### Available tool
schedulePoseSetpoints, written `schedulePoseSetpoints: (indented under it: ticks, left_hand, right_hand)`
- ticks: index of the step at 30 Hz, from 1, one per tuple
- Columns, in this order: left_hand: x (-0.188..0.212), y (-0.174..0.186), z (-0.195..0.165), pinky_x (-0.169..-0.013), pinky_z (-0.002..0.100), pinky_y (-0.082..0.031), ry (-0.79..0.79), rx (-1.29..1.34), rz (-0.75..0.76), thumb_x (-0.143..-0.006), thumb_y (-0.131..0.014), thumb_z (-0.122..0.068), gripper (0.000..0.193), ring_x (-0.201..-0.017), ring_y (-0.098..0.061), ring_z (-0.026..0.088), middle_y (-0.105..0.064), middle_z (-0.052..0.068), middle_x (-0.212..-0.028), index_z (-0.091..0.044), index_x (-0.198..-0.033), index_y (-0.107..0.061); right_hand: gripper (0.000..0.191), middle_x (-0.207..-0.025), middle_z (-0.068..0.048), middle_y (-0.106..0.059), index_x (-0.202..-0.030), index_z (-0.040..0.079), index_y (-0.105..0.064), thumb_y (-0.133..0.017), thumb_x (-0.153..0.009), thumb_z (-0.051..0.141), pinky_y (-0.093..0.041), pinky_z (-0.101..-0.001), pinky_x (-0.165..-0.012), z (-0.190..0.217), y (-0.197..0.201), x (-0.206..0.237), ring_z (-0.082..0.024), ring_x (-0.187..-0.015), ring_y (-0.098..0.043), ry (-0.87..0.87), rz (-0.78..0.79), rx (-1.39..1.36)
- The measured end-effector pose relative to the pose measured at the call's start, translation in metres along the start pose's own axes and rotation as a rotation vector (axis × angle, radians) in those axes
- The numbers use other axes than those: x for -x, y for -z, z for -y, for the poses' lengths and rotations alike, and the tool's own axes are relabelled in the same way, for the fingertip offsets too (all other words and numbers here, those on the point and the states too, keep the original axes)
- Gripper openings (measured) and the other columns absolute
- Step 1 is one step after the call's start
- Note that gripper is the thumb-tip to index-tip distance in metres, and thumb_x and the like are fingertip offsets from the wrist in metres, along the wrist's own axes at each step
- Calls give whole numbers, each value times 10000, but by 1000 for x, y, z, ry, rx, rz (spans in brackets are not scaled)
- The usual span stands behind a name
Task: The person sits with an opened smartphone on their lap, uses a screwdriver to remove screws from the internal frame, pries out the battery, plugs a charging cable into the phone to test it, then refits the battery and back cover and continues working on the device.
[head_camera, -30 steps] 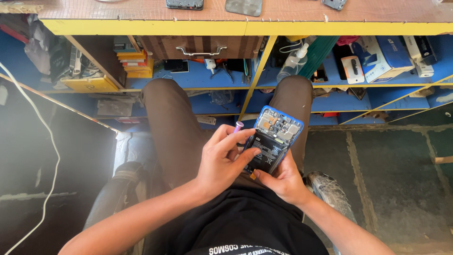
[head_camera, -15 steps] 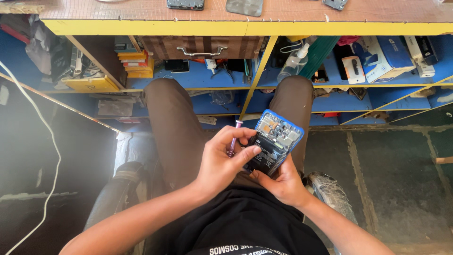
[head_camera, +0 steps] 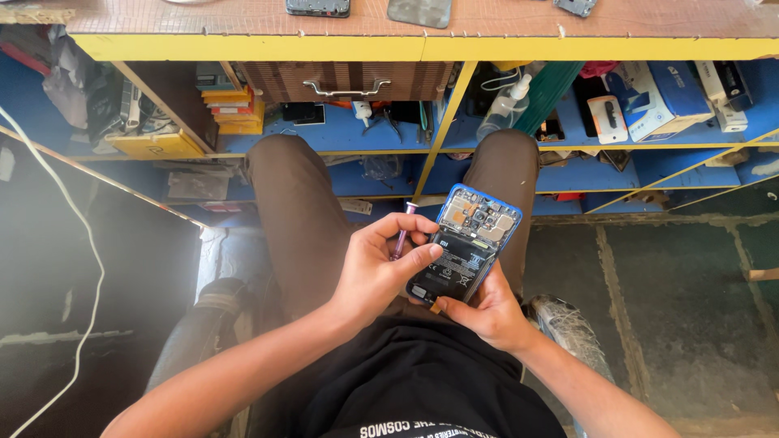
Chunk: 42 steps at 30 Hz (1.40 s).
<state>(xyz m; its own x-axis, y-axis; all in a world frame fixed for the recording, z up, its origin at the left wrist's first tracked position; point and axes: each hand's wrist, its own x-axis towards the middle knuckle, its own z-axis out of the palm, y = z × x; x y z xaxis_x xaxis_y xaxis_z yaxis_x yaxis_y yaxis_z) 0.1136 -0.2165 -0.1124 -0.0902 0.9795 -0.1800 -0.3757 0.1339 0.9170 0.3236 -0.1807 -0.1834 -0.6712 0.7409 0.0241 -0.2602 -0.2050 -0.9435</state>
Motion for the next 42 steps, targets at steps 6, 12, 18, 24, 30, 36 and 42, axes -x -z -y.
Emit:
schedulePoseSetpoints:
  ticks: [6,12,18,24,30,36,42]
  left_hand:
    - [10,-8,-3,-527,213,-530,-112,-235,-5,-880,-817,-81,271,-680,-533,30,-570,-14,-954,-47,-1137,-737]
    - [9,-2,-4,-602,261,-539,-626,-778,-44,-827,-867,-182,584,-722,-614,131,-590,58,-1036,-81,-1359,-648]
    - [8,-2,-2,-607,273,-506,-638,-813,-35,-817,-883,-191,570,-737,-597,138,-573,61,-1027,-79,-1330,-662]
    - [6,-2,-7,-482,228,-382,-362,-618,-60,-797,-864,-109,401,-555,-407,41,-552,1,-950,-80,-1173,-728]
    - [0,-1,-8,-498,208,-387,-250,-470,-54,-769,-889,-111,363,-573,-404,2,-531,-44,-888,-58,-1048,-663]
    - [-4,3,2,-483,210,-328,-118,-445,-21,-799,-897,-116,349,-562,-353,-2,-499,-73,-738,-68,-963,-593]
    - [-15,10,10,-697,181,-509,-217,-117,191,-858,-768,39,329,-907,-631,8,-624,-45,-1006,-51,-1104,-569]
  right_hand:
    - [846,-1439,-79,-504,-1556,99,-277,-683,-861,-160,-460,-374,-1121,-4,0,-1,-185,-1353,-515,12,-25,72]
    - [865,-1479,-71,-490,-1557,111,-257,-693,-856,-146,-463,-365,-1123,5,-5,-4,-183,-1364,-510,24,-4,18]
    - [855,-1465,-77,-511,-1551,100,-267,-717,-857,-118,-510,-373,-1053,9,-6,-6,-186,-1314,-544,0,-14,50]
    - [834,-1436,-94,-520,-1534,84,-274,-725,-860,-111,-531,-384,-1058,7,-8,-4,-211,-1277,-590,-14,-3,35]
    - [794,-1454,-88,-503,-1520,72,-296,-704,-865,-114,-543,-402,-1074,13,-13,-8,-198,-1325,-561,-5,24,101]
    - [790,-1419,-91,-524,-1515,80,-307,-685,-851,-122,-564,-419,-1046,17,-12,-13,-210,-1293,-582,-47,-9,139]
    - [795,-1392,-114,-526,-1500,125,-299,-648,-833,-131,-636,-511,-947,25,-11,-17,-277,-1249,-615,-121,-55,-60]
